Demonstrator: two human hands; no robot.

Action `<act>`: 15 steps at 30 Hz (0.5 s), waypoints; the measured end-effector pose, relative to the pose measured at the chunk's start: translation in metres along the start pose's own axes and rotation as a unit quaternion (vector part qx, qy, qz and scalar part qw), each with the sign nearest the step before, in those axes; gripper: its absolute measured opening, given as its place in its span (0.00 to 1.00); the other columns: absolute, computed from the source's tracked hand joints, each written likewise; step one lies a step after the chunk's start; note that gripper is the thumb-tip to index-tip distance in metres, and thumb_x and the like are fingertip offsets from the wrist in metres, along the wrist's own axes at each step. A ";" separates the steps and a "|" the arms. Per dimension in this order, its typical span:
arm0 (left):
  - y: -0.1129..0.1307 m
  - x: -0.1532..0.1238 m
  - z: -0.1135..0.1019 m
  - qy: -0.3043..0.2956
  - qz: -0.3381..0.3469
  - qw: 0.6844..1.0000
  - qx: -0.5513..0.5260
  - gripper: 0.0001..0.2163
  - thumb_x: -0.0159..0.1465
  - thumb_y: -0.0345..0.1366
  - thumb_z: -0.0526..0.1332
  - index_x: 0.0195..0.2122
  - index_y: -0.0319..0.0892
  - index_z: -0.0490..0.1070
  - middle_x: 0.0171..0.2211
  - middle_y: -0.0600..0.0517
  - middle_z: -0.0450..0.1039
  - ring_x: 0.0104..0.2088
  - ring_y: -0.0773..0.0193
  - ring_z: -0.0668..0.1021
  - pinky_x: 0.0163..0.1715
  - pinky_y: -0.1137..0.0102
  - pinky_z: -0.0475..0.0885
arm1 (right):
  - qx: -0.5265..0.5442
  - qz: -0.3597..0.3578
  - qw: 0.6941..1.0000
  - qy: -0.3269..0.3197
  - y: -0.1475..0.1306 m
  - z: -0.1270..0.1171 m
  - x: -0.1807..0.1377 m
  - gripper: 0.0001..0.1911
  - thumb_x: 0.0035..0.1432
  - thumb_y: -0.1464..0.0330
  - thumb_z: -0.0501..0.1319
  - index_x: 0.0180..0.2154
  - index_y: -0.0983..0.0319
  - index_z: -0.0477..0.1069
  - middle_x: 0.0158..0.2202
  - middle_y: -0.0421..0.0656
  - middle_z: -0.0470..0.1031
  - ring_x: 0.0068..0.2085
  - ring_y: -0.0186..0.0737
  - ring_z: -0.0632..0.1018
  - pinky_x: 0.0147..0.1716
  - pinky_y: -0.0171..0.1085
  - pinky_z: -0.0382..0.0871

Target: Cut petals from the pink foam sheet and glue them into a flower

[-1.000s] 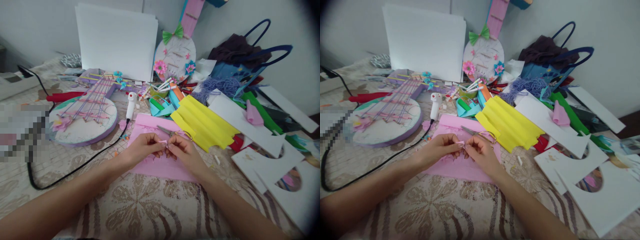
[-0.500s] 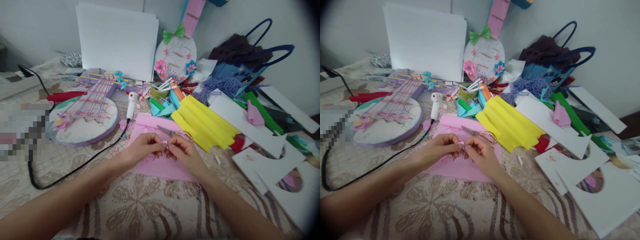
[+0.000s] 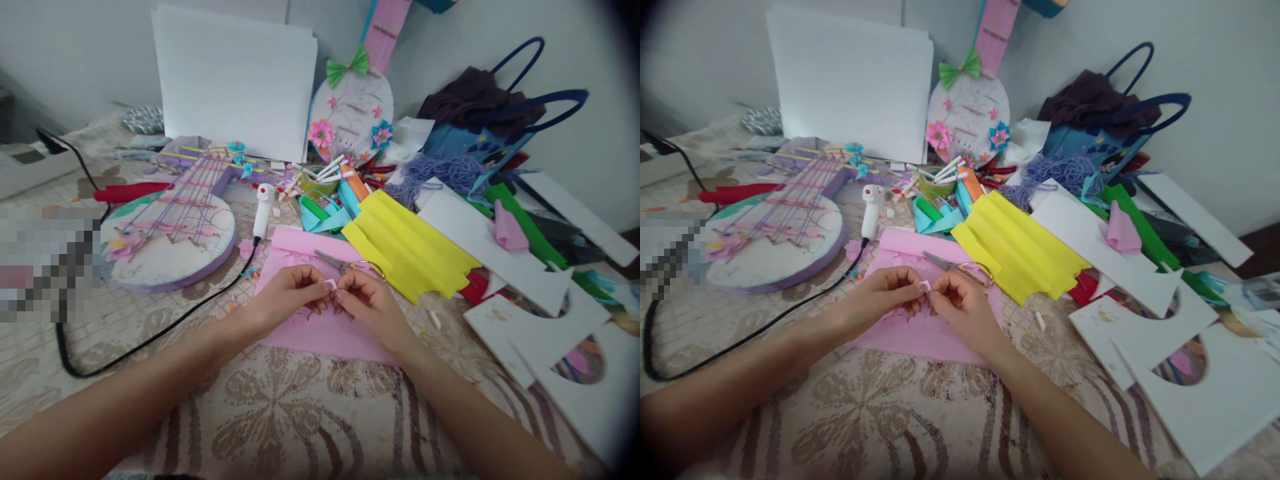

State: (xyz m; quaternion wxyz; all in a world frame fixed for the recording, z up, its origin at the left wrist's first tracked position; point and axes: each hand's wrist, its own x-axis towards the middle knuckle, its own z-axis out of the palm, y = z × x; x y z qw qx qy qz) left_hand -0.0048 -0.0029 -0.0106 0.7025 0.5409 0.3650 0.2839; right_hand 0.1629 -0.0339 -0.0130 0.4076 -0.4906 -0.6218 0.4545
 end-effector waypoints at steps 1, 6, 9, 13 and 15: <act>0.000 0.000 0.000 0.001 0.004 1.000 0.003 0.09 0.58 0.38 0.60 0.29 0.36 0.67 0.24 0.53 0.70 0.24 0.71 0.71 0.26 0.74 0.65 | -0.010 -0.002 1.000 0.003 0.000 0.000 0.000 0.05 0.53 0.72 0.56 0.25 0.62 0.63 0.23 0.37 0.65 0.25 0.33 0.68 0.25 0.33 0.61; 0.001 -0.001 0.000 0.009 0.026 1.000 0.012 0.08 0.56 0.36 0.61 0.30 0.36 0.68 0.24 0.54 0.69 0.25 0.71 0.71 0.26 0.75 0.65 | -0.061 -0.028 0.998 0.009 0.001 0.000 -0.002 0.05 0.52 0.74 0.56 0.25 0.62 0.63 0.24 0.38 0.65 0.27 0.34 0.68 0.29 0.35 0.62; 0.001 -0.001 0.000 0.008 0.027 1.000 0.008 0.07 0.57 0.36 0.61 0.29 0.36 0.67 0.24 0.54 0.69 0.24 0.72 0.71 0.26 0.75 0.65 | -0.067 -0.025 0.997 0.008 0.001 0.001 -0.002 0.05 0.52 0.74 0.55 0.26 0.62 0.63 0.24 0.38 0.65 0.28 0.34 0.68 0.28 0.35 0.62; 0.000 -0.001 0.001 0.007 0.026 1.000 -0.002 0.07 0.58 0.36 0.59 0.29 0.36 0.67 0.24 0.53 0.70 0.25 0.71 0.72 0.27 0.74 0.66 | -0.056 -0.021 0.998 0.002 0.002 0.001 -0.003 0.05 0.53 0.74 0.55 0.26 0.62 0.63 0.24 0.38 0.65 0.28 0.34 0.68 0.28 0.35 0.62; 0.001 -0.002 0.001 0.005 0.029 1.000 -0.002 0.07 0.58 0.36 0.59 0.29 0.36 0.67 0.24 0.53 0.70 0.25 0.71 0.72 0.27 0.74 0.66 | -0.051 -0.017 0.999 0.000 0.001 0.001 -0.003 0.04 0.53 0.73 0.55 0.26 0.62 0.63 0.24 0.38 0.65 0.28 0.34 0.68 0.28 0.35 0.63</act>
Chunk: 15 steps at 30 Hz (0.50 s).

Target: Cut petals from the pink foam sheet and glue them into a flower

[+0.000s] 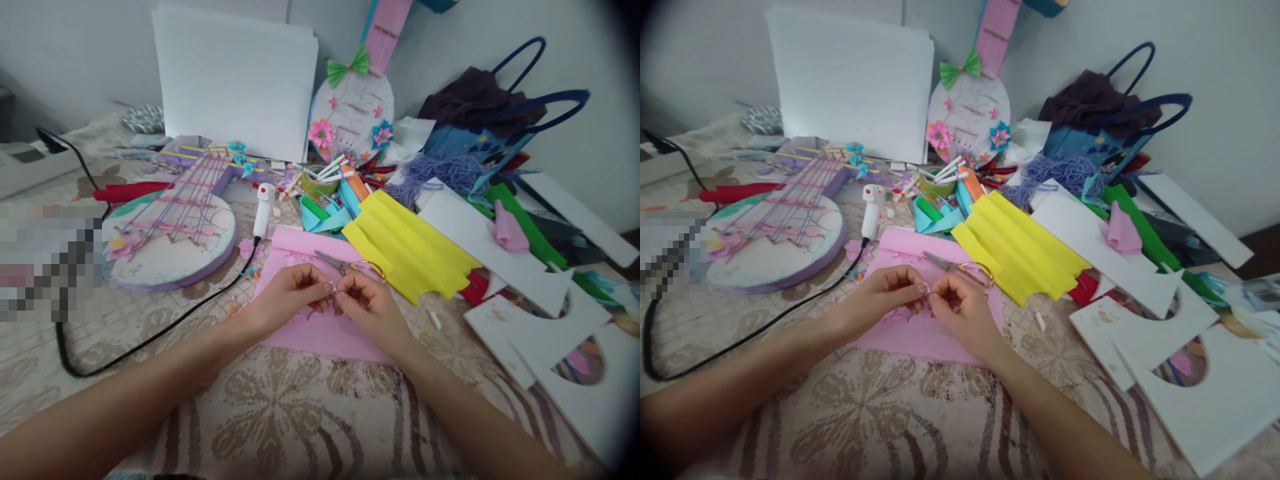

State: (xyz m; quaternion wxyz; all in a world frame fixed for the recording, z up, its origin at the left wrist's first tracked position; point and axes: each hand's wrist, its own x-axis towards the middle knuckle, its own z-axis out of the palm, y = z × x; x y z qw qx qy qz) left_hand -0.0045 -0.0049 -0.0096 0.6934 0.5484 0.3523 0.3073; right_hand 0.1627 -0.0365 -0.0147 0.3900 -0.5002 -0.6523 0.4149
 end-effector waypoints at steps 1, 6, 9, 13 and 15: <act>0.000 0.000 0.000 -0.001 0.001 1.000 0.001 0.07 0.58 0.36 0.59 0.29 0.36 0.67 0.24 0.53 0.70 0.25 0.71 0.71 0.27 0.74 0.66 | 0.004 0.002 1.000 -0.001 0.000 0.000 0.000 0.04 0.53 0.73 0.55 0.26 0.62 0.63 0.24 0.38 0.65 0.28 0.34 0.68 0.28 0.35 0.63; 0.001 0.000 0.000 -0.002 -0.003 1.000 0.007 0.06 0.58 0.35 0.60 0.28 0.36 0.67 0.23 0.54 0.69 0.24 0.71 0.70 0.26 0.74 0.65 | 0.022 0.008 1.000 -0.010 -0.002 0.000 0.000 0.03 0.53 0.72 0.56 0.28 0.61 0.64 0.26 0.39 0.66 0.29 0.35 0.69 0.29 0.35 0.64; 0.001 0.000 0.001 -0.002 -0.005 1.000 0.007 0.07 0.57 0.35 0.60 0.28 0.36 0.67 0.23 0.54 0.70 0.24 0.71 0.71 0.26 0.74 0.65 | 0.024 0.010 1.000 -0.006 -0.002 -0.001 0.001 0.04 0.53 0.73 0.56 0.26 0.61 0.64 0.25 0.38 0.66 0.27 0.34 0.69 0.27 0.34 0.63; -0.001 0.001 0.001 -0.006 -0.027 1.000 -0.009 0.08 0.56 0.36 0.61 0.31 0.36 0.68 0.26 0.53 0.71 0.26 0.70 0.72 0.28 0.73 0.66 | 0.024 0.005 1.000 0.015 0.000 -0.002 0.002 0.04 0.53 0.73 0.56 0.26 0.61 0.63 0.24 0.38 0.64 0.26 0.34 0.68 0.26 0.34 0.62; -0.001 0.001 0.001 -0.013 -0.036 0.999 -0.017 0.08 0.56 0.36 0.61 0.31 0.36 0.68 0.26 0.53 0.72 0.26 0.71 0.72 0.28 0.73 0.66 | 0.022 0.000 1.000 0.014 0.000 -0.002 0.001 0.05 0.53 0.73 0.56 0.26 0.61 0.63 0.24 0.38 0.64 0.27 0.34 0.68 0.27 0.34 0.62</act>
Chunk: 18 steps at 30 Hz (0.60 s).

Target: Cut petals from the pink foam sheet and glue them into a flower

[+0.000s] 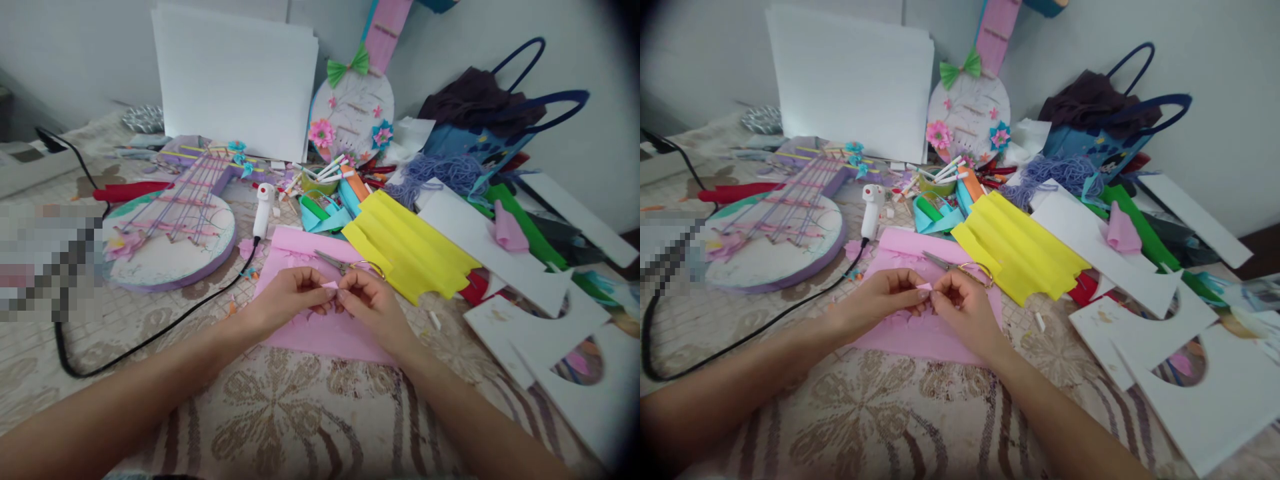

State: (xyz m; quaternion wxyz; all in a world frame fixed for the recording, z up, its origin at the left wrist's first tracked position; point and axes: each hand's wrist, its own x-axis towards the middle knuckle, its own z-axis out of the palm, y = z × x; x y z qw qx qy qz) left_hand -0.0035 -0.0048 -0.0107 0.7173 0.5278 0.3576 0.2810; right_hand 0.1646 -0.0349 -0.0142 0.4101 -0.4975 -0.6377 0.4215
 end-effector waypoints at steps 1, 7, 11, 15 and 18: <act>0.000 0.000 0.000 -0.002 -0.001 1.000 -0.003 0.07 0.57 0.36 0.61 0.30 0.36 0.68 0.25 0.53 0.72 0.25 0.71 0.72 0.28 0.74 0.66 | -0.002 -0.001 1.000 -0.002 0.000 0.000 0.000 0.05 0.53 0.73 0.56 0.26 0.61 0.63 0.24 0.38 0.64 0.27 0.34 0.68 0.27 0.34 0.63; 0.002 -0.001 0.001 0.004 0.002 1.000 0.020 0.07 0.56 0.34 0.62 0.28 0.35 0.68 0.23 0.54 0.71 0.24 0.72 0.72 0.27 0.74 0.66 | 0.002 0.010 1.000 -0.005 -0.001 0.000 -0.001 0.04 0.54 0.71 0.56 0.27 0.62 0.64 0.25 0.38 0.65 0.27 0.34 0.68 0.26 0.33 0.62; 0.002 -0.001 0.001 -0.003 0.004 1.000 0.010 0.06 0.56 0.33 0.62 0.29 0.35 0.68 0.23 0.54 0.71 0.24 0.72 0.72 0.26 0.75 0.66 | 0.008 0.010 1.000 0.000 -0.001 0.000 0.000 0.06 0.55 0.71 0.56 0.26 0.62 0.64 0.24 0.38 0.65 0.27 0.33 0.68 0.26 0.32 0.62; -0.001 0.000 0.000 -0.004 -0.012 1.000 -0.017 0.07 0.55 0.35 0.62 0.29 0.36 0.68 0.23 0.53 0.72 0.24 0.72 0.72 0.27 0.74 0.66 | 0.005 0.005 1.000 0.015 0.000 0.000 0.000 0.06 0.55 0.70 0.56 0.26 0.62 0.63 0.24 0.38 0.65 0.26 0.33 0.67 0.25 0.32 0.61; -0.002 0.000 0.000 -0.003 -0.019 0.999 -0.031 0.08 0.55 0.36 0.63 0.27 0.36 0.68 0.22 0.54 0.72 0.23 0.72 0.72 0.27 0.74 0.66 | -0.005 -0.004 1.000 0.024 0.001 0.000 -0.001 0.05 0.54 0.71 0.56 0.26 0.61 0.63 0.24 0.38 0.65 0.26 0.33 0.67 0.25 0.33 0.60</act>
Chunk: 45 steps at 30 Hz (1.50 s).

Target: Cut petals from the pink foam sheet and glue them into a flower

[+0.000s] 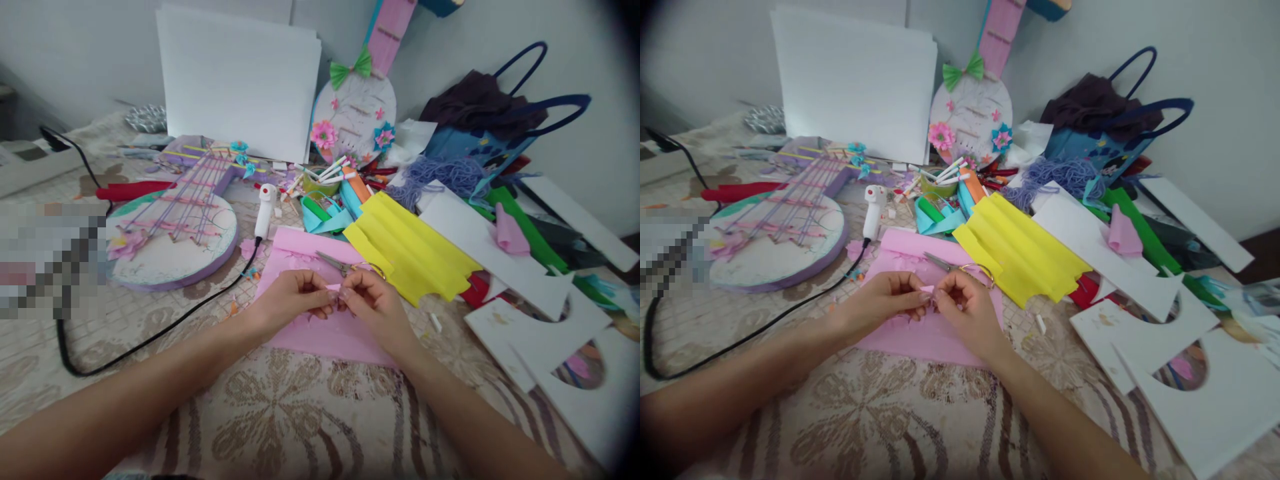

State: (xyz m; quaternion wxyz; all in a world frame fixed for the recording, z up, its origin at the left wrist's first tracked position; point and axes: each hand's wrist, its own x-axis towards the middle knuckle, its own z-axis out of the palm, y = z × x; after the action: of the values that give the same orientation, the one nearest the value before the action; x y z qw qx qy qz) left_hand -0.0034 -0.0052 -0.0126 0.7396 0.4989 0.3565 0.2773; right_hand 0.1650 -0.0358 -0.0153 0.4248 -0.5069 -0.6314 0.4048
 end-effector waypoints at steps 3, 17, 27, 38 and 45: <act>-0.001 -0.001 0.000 -0.002 0.012 1.000 -0.014 0.07 0.55 0.35 0.63 0.27 0.36 0.68 0.23 0.54 0.72 0.23 0.72 0.72 0.27 0.74 0.66 | -0.006 -0.009 1.000 0.006 0.000 0.001 -0.001 0.05 0.55 0.71 0.56 0.26 0.61 0.63 0.24 0.38 0.64 0.26 0.33 0.67 0.25 0.33 0.60; -0.004 -0.001 0.003 0.006 0.029 0.996 -0.086 0.06 0.58 0.34 0.60 0.30 0.36 0.69 0.28 0.50 0.73 0.29 0.69 0.74 0.35 0.71 0.68 | -0.005 -0.018 0.999 0.039 0.001 0.001 0.000 0.06 0.55 0.71 0.56 0.26 0.61 0.63 0.23 0.38 0.65 0.27 0.34 0.69 0.26 0.33 0.62; 0.003 -0.001 0.005 0.036 0.030 0.998 -0.037 0.08 0.58 0.37 0.60 0.30 0.35 0.69 0.26 0.51 0.72 0.27 0.69 0.74 0.32 0.71 0.69 | -0.006 -0.020 0.999 0.040 0.001 0.001 -0.001 0.06 0.55 0.72 0.56 0.25 0.61 0.63 0.23 0.37 0.65 0.27 0.34 0.68 0.26 0.33 0.61; 0.004 -0.002 0.001 0.030 0.037 0.997 0.067 0.06 0.58 0.33 0.59 0.27 0.35 0.67 0.21 0.54 0.69 0.23 0.71 0.72 0.26 0.74 0.68 | 0.013 -0.007 0.999 -0.040 -0.003 -0.004 0.004 0.04 0.56 0.70 0.57 0.29 0.61 0.65 0.26 0.38 0.66 0.29 0.34 0.68 0.28 0.33 0.62; 0.002 -0.002 0.003 0.037 0.053 0.993 0.101 0.06 0.57 0.33 0.58 0.27 0.35 0.67 0.21 0.54 0.69 0.23 0.71 0.71 0.25 0.74 0.67 | -0.036 -0.017 0.998 -0.041 0.000 -0.004 0.004 0.04 0.54 0.72 0.56 0.27 0.62 0.65 0.25 0.38 0.65 0.29 0.33 0.68 0.28 0.33 0.61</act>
State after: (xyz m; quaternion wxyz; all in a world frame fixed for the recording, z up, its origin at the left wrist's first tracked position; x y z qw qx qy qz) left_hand -0.0025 -0.0075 -0.0094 0.6561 0.5789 0.3828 0.2963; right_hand 0.1679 -0.0316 -0.0133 0.3871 -0.4943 -0.6706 0.3952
